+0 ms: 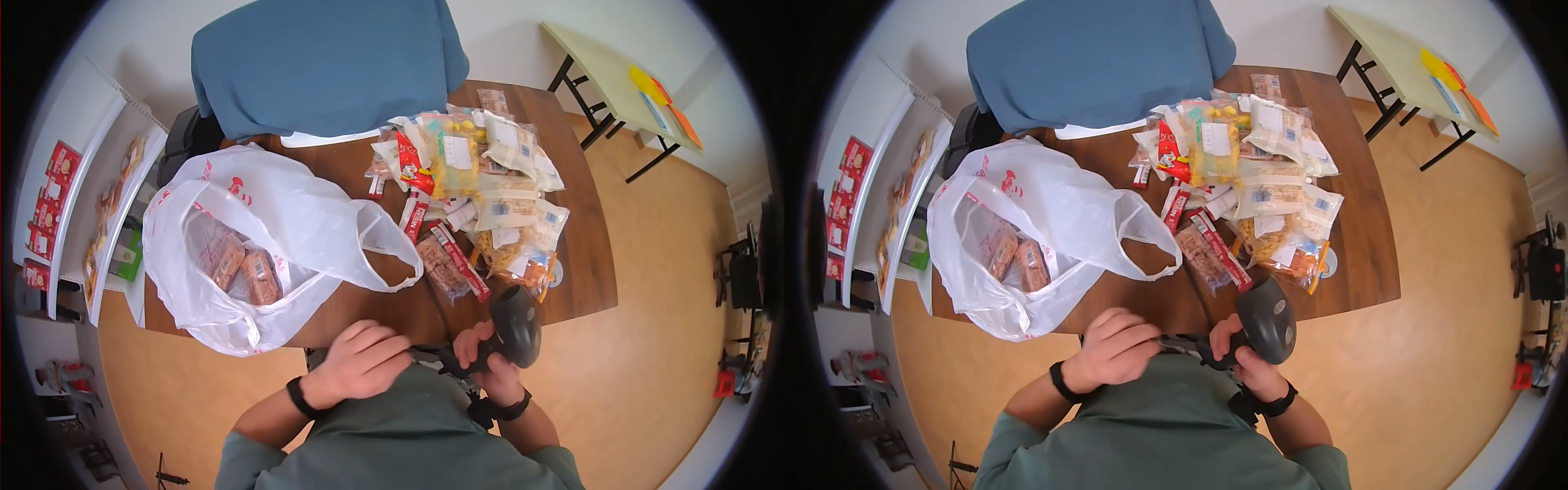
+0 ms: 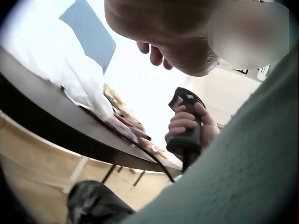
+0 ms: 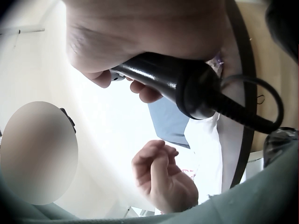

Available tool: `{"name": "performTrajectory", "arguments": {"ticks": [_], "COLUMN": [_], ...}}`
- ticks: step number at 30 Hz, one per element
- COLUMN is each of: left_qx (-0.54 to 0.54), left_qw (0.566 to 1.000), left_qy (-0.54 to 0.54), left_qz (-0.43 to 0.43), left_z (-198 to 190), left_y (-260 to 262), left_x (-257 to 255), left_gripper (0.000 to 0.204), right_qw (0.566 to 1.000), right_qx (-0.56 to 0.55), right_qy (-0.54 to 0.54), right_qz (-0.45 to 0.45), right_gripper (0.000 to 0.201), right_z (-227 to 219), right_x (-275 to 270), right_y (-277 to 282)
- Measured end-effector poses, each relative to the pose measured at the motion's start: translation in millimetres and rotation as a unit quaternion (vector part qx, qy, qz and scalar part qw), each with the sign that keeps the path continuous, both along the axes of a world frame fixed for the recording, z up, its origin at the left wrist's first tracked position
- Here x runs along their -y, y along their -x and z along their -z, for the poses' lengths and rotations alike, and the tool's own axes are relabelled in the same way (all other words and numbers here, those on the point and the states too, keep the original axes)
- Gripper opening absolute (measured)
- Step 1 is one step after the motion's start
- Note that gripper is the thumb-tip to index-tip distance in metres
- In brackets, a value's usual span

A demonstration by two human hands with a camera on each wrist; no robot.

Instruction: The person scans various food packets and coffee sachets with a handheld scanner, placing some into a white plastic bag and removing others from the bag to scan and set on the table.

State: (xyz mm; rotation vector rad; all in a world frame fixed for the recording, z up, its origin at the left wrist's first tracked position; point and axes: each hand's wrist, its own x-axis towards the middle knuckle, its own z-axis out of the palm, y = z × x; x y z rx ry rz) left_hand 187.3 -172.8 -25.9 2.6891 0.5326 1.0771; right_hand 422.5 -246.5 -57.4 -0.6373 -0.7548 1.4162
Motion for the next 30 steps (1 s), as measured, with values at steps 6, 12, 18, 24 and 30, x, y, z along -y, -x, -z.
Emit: {"name": "performTrajectory", "arguments": {"ticks": [6,12,18,24,30], "left_qx": [-0.155,-0.134,-0.037,0.057,0.033], "left_qw": [0.977,0.972,0.972,0.917,0.932], "left_qy": [0.084,0.091,0.167,0.378,0.332], "left_qz": [-0.119,-0.172,-0.160,-0.114,-0.145], "left_z": [11.4,40.5,29.2,-12.9,-17.8], "left_y": [-83.9,-117.1,-101.6,-51.0,-13.0], "left_x": [-37.2,-68.8,-59.3,-32.8,-24.0], "left_gripper": [0.033,0.026,0.015,0.020,0.021], "right_qw": [0.994,0.995,0.998,0.994,0.952], "right_qx": [0.089,0.089,0.062,0.099,0.285], "right_qy": [-0.033,-0.035,-0.019,0.012,0.099], "right_qz": [-0.054,-0.027,-0.001,-0.041,-0.049], "right_gripper": [0.041,0.040,0.040,0.030,0.036], "right_z": [6.7,8.6,5.7,6.4,-4.1], "right_x": [14.4,21.9,20.4,14.7,-5.2], "right_y": [-4.6,-3.1,-0.6,-9.2,-3.0]}}
